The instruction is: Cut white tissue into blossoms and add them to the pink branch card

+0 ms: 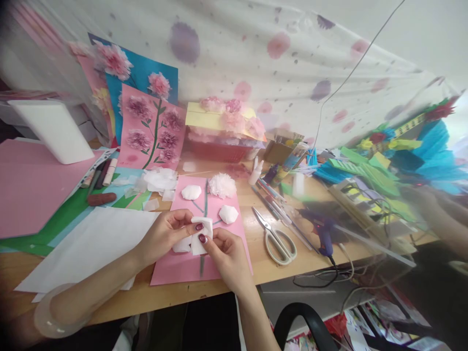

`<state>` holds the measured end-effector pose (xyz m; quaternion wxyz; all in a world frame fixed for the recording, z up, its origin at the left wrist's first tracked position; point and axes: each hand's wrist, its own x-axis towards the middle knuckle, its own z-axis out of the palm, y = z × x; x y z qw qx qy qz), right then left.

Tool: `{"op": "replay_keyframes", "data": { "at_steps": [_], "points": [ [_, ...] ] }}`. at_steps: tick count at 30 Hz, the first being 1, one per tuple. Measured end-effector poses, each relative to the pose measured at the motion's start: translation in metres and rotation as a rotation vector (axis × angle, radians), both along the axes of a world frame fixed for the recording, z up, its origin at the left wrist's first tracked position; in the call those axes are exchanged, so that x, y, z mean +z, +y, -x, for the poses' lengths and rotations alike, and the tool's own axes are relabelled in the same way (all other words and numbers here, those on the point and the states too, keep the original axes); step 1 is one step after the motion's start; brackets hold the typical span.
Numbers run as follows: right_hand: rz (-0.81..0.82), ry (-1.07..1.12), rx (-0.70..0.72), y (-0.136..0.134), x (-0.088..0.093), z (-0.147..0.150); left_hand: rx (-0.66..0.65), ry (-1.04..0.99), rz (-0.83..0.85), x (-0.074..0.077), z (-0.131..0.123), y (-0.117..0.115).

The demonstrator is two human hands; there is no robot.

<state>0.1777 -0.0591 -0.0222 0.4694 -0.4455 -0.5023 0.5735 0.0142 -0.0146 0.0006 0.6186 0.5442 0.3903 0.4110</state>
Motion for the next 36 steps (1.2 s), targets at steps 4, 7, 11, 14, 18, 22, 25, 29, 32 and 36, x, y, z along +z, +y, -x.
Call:
{"op": "replay_keyframes", "data": {
  "at_steps": [4, 7, 11, 14, 18, 22, 25, 29, 32, 36],
  "points": [
    [0.089, 0.108, 0.0, 0.0, -0.002, -0.002, -0.084, -0.151, 0.077, -0.003, 0.001, 0.002],
    [0.167, 0.26, 0.082, -0.001, 0.002, 0.004, -0.28, -0.391, 0.243, -0.006, 0.001, 0.003],
    [0.283, 0.442, 0.172, -0.002, 0.007, 0.018, -0.421, -0.531, 0.378, -0.01, 0.003, 0.003],
    [0.317, 0.537, 0.177, -0.003, 0.008, 0.026, -0.388, -0.554, 0.387, -0.011, 0.004, 0.002],
    [0.324, 0.603, 0.204, -0.006, 0.005, 0.03, -0.308, -0.571, 0.349, -0.012, 0.005, 0.003],
    [0.304, 0.586, 0.154, -0.008, 0.003, 0.034, -0.309, -0.527, 0.296, -0.01, 0.005, 0.002],
    [0.273, 0.581, 0.095, -0.007, 0.003, 0.036, -0.34, -0.393, 0.253, -0.007, 0.004, -0.002],
    [0.242, 0.54, 0.072, -0.006, 0.001, 0.038, -0.334, -0.245, 0.279, -0.004, 0.0, -0.007],
    [0.246, 0.502, 0.11, -0.006, -0.002, 0.04, -0.283, -0.245, 0.294, -0.003, -0.001, -0.008],
    [0.187, 0.447, 0.165, -0.007, -0.004, 0.045, -0.15, -0.325, 0.295, -0.003, -0.003, -0.005]
  ]
}}
